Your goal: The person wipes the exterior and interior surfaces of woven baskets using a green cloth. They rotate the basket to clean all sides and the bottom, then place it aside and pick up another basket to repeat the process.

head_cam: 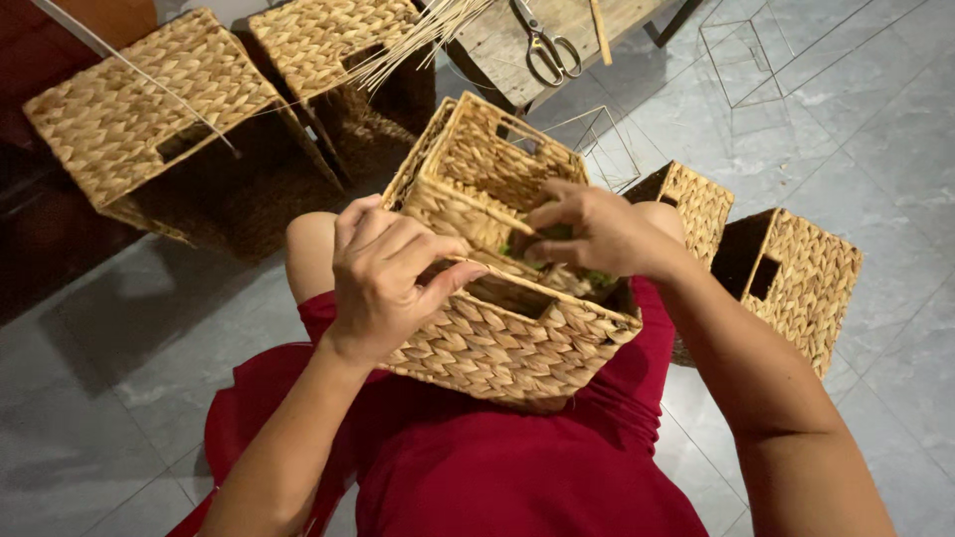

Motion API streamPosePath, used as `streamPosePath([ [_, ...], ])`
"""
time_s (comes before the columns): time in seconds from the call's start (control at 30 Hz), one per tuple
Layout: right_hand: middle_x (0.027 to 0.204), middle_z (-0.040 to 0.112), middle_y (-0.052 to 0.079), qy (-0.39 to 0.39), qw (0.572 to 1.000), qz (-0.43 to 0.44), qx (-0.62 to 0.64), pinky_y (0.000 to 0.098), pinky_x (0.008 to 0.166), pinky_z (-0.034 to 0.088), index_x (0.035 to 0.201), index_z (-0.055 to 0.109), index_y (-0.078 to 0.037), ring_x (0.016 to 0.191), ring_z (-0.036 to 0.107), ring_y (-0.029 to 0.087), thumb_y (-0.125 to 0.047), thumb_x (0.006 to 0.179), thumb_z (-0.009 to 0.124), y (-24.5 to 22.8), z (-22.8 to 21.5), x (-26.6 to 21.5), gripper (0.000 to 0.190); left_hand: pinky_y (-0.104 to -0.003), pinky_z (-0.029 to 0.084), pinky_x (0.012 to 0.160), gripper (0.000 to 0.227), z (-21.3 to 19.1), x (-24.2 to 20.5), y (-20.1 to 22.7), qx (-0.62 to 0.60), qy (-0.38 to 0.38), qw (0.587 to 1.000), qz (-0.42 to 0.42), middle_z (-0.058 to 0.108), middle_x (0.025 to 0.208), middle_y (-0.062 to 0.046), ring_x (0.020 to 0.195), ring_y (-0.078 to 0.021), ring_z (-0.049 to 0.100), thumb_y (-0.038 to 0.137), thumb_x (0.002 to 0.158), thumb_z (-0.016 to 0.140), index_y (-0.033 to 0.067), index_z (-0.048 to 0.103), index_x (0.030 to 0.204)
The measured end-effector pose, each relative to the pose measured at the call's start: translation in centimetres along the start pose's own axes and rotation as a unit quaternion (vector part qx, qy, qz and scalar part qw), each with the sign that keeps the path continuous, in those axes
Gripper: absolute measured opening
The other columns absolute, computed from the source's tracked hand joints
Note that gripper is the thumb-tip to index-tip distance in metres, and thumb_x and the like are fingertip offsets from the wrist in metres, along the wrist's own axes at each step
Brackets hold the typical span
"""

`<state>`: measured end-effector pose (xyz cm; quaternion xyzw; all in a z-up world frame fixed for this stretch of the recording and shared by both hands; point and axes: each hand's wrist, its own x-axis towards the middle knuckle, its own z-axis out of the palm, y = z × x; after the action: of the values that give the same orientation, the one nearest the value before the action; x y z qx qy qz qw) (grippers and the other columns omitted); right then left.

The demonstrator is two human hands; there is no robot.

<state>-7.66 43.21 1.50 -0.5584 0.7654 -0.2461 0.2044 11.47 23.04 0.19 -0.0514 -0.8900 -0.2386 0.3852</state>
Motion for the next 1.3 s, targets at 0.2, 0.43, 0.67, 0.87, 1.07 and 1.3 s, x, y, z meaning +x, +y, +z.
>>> streamPosePath([
  [0.2,0.102,0.071,-0.001,0.063,0.998,0.009,-0.03,0.0384,0.071,0.051,0.098,0.083,-0.02,0.087,0.065,0.019,-0.028,0.08,0.084,-4.8,-0.3,-0.1,0.02,-0.042,0.04,0.102,0.027,-0.6,-0.9,0.2,0.013,0.023,1.0,-0.002,0.064,0.088,0.003,0.092,-0.0196,0.059,0.04,0.084,0.086,0.0162,0.076,0.091],
  [0.43,0.1,0.072,0.0,0.147,0.981,-0.033,-0.122,0.0374,0.073,0.052,0.096,0.083,-0.019,0.09,0.067,0.016,-0.02,0.081,0.086,-5.9,-0.4,-1.1,0.015,-0.042,0.04,0.103,0.032,0.5,-2.7,-0.1,-0.002,0.043,0.999,0.01,0.059,0.095,0.002,0.094,-0.0189,0.056,0.04,0.083,0.087,0.0177,0.074,0.103],
  [0.67,0.115,0.072,0.009,0.239,0.965,0.044,-0.103,0.0348,0.081,0.059,0.109,0.081,-0.014,0.101,0.07,0.021,-0.01,0.081,0.087,-0.2,-1.8,-2.2,0.029,-0.041,0.041,0.1,0.025,1.1,-2.3,-0.1,-0.03,0.023,0.999,0.031,0.062,0.096,0.002,0.094,-0.0186,0.057,0.032,0.087,0.087,0.0161,0.071,0.099],
  [0.87,0.123,0.068,0.013,0.323,0.934,0.036,-0.149,0.0376,0.09,0.058,0.111,0.081,-0.011,0.112,0.067,0.027,-0.006,0.084,0.089,5.2,-3.1,-2.6,0.029,-0.038,0.039,0.09,0.021,1.3,-1.2,0.1,-0.061,0.008,0.998,0.033,0.058,0.082,0.002,0.08,-0.0177,0.057,0.028,0.086,0.088,0.0146,0.072,0.085],
  [1.07,0.127,0.065,0.011,0.343,0.934,0.034,-0.091,0.0355,0.097,0.059,0.113,0.08,-0.01,0.115,0.066,0.024,-0.004,0.09,0.091,6.9,-4.7,-3.1,0.026,-0.037,0.039,0.083,0.026,1.4,-0.4,-0.6,-0.075,-0.009,0.996,0.045,0.055,0.075,0.005,0.075,-0.0151,0.057,0.03,0.087,0.087,0.0165,0.067,0.079],
  [1.3,0.116,0.063,0.01,0.343,0.933,0.055,-0.095,0.0332,0.084,0.053,0.116,0.078,-0.006,0.105,0.061,0.021,0.001,0.087,0.087,7.5,-10.5,-2.6,0.031,-0.035,0.038,0.078,0.032,1.0,0.4,-0.9,-0.077,-0.045,0.994,0.059,0.055,0.072,0.002,0.07,-0.0161,0.057,0.037,0.088,0.083,0.0148,0.064,0.074],
])
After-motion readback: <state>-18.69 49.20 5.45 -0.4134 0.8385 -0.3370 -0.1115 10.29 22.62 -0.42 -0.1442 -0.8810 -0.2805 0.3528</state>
